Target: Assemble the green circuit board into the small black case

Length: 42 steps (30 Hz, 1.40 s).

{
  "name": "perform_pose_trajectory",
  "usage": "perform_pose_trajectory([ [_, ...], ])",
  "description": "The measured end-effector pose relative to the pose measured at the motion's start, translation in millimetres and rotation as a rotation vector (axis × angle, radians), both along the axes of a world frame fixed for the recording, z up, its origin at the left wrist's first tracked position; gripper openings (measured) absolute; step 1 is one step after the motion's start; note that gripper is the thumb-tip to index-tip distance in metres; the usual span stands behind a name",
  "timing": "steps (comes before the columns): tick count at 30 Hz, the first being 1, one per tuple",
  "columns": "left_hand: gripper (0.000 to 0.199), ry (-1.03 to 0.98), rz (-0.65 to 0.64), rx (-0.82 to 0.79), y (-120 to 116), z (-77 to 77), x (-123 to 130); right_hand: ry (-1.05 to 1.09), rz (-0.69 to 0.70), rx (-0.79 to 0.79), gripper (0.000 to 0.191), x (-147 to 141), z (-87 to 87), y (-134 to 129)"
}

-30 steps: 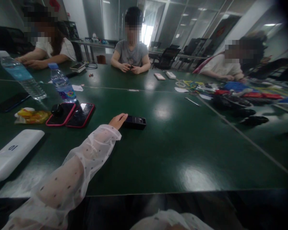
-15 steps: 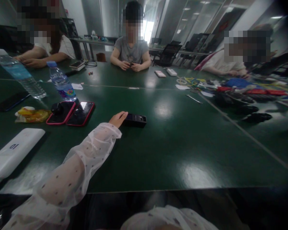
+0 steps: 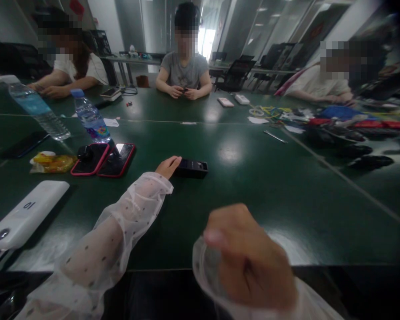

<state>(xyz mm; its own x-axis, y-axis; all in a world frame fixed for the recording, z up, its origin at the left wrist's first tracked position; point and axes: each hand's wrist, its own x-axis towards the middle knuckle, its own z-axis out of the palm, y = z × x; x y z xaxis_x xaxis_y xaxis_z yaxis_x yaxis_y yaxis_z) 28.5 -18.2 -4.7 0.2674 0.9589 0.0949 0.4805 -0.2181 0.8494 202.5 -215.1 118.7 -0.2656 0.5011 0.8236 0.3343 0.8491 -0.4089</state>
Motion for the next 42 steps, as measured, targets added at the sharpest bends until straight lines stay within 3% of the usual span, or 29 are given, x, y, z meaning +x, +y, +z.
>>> perform_pose_trajectory([
  [2,0.053,-0.011,-0.006,0.023,2,-2.8,0,0.094,-0.081,0.107,0.030,5,-22.3,46],
  [6,0.051,-0.017,0.006,0.030,4,-4.6,1,-0.030,-0.202,0.142,0.022,36,-79.4,132],
  [7,0.051,-0.018,0.008,0.026,3,-4.3,1,-0.074,-0.216,0.083,0.025,44,-93.7,147],
  [10,0.051,-0.026,0.001,0.015,2,-2.7,1,-0.119,-0.240,-0.217,0.057,63,-129.0,174],
  [13,0.052,-0.021,0.005,0.007,1,-1.0,1,-0.161,-0.175,-0.399,0.069,69,-146.3,183],
  [16,0.054,-0.003,0.018,-0.005,-1,0.4,2,-0.233,-0.138,-0.459,0.065,70,-149.1,187],
  [25,0.053,0.014,0.037,0.018,-3,0.3,3,-0.321,-0.197,-0.414,0.067,70,-152.4,191],
  [34,0.063,-0.020,0.063,-0.102,-9,9.3,4,-0.268,-0.213,-0.519,0.058,68,-142.9,182],
  [42,0.061,-0.116,0.062,-0.089,-2,0.2,3,-0.069,-0.238,-0.438,0.054,65,-136.1,176],
])
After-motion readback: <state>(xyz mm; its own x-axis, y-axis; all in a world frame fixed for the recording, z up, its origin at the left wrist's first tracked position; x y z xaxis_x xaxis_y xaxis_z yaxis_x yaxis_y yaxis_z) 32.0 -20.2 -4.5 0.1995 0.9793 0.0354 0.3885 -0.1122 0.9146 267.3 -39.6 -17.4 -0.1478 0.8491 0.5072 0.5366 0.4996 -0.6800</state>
